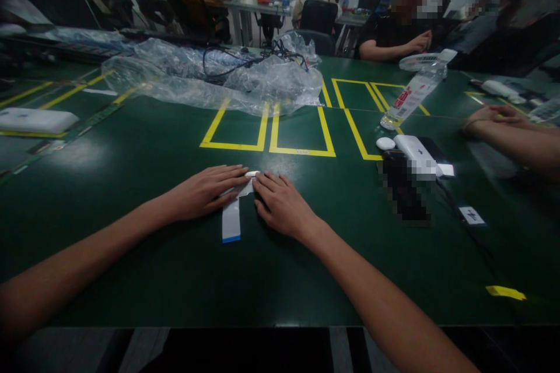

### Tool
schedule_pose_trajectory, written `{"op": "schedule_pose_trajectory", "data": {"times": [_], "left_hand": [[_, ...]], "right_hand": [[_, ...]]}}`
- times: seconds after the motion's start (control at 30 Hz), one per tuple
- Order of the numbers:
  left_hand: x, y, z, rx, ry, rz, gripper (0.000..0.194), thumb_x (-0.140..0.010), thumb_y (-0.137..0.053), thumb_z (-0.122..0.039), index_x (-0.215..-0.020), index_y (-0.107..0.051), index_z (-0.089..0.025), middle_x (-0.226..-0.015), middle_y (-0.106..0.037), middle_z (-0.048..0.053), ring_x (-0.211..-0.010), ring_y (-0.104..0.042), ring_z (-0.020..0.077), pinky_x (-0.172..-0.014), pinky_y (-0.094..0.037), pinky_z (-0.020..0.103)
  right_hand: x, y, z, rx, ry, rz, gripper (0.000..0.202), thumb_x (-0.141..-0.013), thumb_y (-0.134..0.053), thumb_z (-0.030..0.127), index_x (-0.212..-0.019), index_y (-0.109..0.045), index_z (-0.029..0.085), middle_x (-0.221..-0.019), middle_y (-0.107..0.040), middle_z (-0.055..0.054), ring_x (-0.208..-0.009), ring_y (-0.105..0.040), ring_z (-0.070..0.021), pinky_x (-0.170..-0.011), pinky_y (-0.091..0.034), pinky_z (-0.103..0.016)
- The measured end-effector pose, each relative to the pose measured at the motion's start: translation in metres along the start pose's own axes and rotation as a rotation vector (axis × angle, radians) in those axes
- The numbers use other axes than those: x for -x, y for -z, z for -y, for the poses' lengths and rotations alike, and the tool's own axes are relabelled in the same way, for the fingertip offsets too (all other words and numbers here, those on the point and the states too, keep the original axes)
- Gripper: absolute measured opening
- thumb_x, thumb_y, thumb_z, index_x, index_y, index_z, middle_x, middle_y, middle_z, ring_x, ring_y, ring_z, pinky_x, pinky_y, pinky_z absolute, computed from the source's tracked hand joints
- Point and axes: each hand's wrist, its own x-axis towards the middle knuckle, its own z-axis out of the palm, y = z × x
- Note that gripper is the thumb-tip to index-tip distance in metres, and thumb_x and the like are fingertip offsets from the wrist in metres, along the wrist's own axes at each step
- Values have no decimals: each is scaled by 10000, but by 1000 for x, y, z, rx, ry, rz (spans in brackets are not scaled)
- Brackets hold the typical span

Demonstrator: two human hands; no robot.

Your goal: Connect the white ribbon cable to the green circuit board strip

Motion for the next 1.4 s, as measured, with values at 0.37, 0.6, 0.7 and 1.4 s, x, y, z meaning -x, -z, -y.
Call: {"op": "schedule_pose_trajectory", "data": {"times": [0.37,0.6,0.7,1.4], "left_hand": [[100,46,161,-190,1091,-70,765,-1091,-238,-553,-1549,-365,47,-1641,-225,309,-1516,-213,478,-1160,-221,697],[128,50,177,-189,1249,-96,854,-1078,-168,-604,-1467,-380,126,-1548,-391,320,-1374,-445,425,-1112,-333,607],[123,52,180,-174,1203,-47,831,-1072,-198,-581,-1400,-429,147,-1487,-446,349,-1331,-485,448,-1035,-435,561],[3,7,-27,-70,39,40,697,-1075,-378,-544,-1609,-388,-97,-1651,-333,158,-1543,-306,291,-1263,-270,464]], "right_hand": [[3,3,0,-15,-20,2,503,-1029,-530,319,-1506,-525,159,-1617,-464,-152,-1523,-377,-310,-1253,-307,-579],[3,3,-1,-42,-32,7,517,-1021,-553,313,-1513,-517,161,-1626,-445,-160,-1533,-355,-324,-1253,-298,-597],[2,4,0,-56,-34,-4,506,-1014,-559,308,-1502,-530,177,-1623,-453,-152,-1527,-365,-327,-1248,-303,-608],[2,0,3,32,-14,-13,550,-1028,-502,355,-1556,-470,208,-1626,-457,-126,-1539,-335,-341,-1256,-278,-606]]}}
